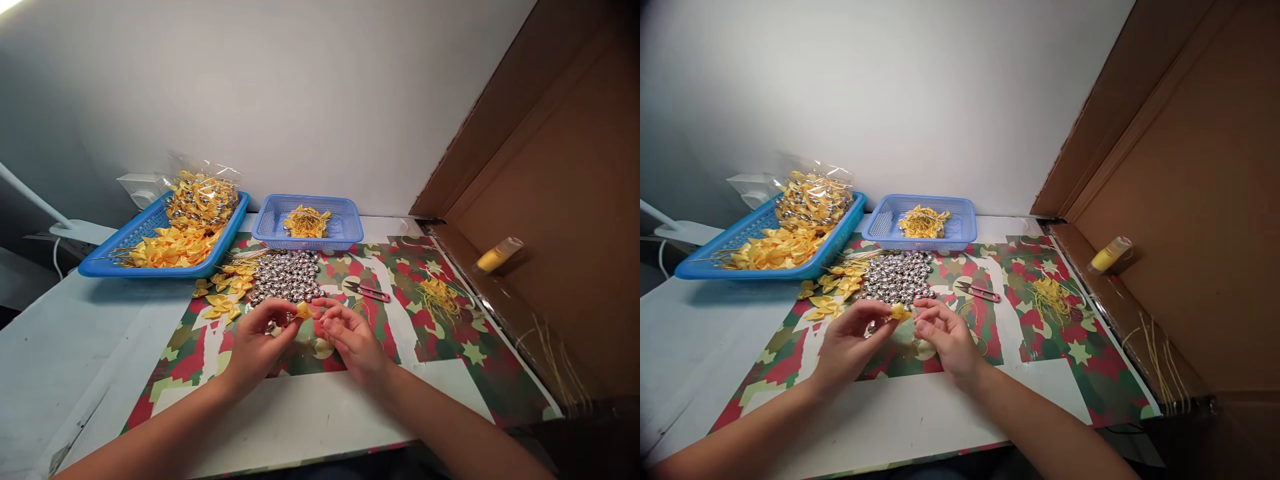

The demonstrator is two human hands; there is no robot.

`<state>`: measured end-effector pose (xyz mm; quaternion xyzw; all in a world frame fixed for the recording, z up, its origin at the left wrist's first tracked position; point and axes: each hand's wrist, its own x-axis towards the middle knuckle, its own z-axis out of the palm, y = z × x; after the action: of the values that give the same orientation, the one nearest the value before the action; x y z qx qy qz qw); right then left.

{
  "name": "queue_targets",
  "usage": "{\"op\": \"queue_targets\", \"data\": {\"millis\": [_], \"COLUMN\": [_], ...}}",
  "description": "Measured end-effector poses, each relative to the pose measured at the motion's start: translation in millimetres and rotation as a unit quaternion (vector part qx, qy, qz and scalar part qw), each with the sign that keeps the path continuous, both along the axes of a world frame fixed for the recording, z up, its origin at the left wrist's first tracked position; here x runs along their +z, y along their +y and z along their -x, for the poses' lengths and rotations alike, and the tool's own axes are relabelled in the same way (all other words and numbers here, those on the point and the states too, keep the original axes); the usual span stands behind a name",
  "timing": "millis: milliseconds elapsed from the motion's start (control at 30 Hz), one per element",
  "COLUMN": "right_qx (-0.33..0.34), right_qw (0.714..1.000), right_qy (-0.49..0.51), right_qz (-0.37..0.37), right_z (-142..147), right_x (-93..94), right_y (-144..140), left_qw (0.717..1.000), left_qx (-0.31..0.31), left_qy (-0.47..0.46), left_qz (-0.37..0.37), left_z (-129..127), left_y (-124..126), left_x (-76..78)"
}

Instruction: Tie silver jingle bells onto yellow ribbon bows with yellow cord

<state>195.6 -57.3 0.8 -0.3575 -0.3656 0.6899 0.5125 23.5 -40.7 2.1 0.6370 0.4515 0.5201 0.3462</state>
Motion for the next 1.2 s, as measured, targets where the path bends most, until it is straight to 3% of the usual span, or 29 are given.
{"op": "queue_targets", "data": {"millis": [133, 267, 500, 733, 1067, 1200], "right_qx": [0.025, 0.021, 0.018, 0.019, 0.061, 0.014], "right_qw": [0.999, 0.997, 0.996, 0.996, 0.998, 0.999], "right_qy": [0.042, 0.064, 0.066, 0.064, 0.034, -0.006], "right_qz": [0.023, 0.033, 0.053, 0.058, -0.002, -0.042], "right_z": [1.1, 2.5, 1.5, -1.4, -6.5, -8.6], "right_x": [6.6, 7.8, 7.4, 6.7, 10.6, 5.2], "right_y": [-2.2, -2.6, -0.6, 1.5, 0.9, 2.9], "left_qw": [0.981, 0.973, 0.986, 0.987, 0.981, 0.982], "left_qx": [-0.029, -0.044, -0.017, -0.087, -0.108, -0.093], "left_qy": [0.142, 0.165, 0.14, 0.135, -0.03, -0.043], "left_qz": [-0.127, -0.154, -0.093, 0.005, 0.155, 0.159], "left_z": [-2.5, -4.9, -1.1, 0.8, 0.3, 1.0], "left_y": [-4.5, -7.6, -1.3, 6.1, 6.3, 5.5], "left_x": [5.5, 7.5, 2.3, 8.4, 3.9, 3.7]}}
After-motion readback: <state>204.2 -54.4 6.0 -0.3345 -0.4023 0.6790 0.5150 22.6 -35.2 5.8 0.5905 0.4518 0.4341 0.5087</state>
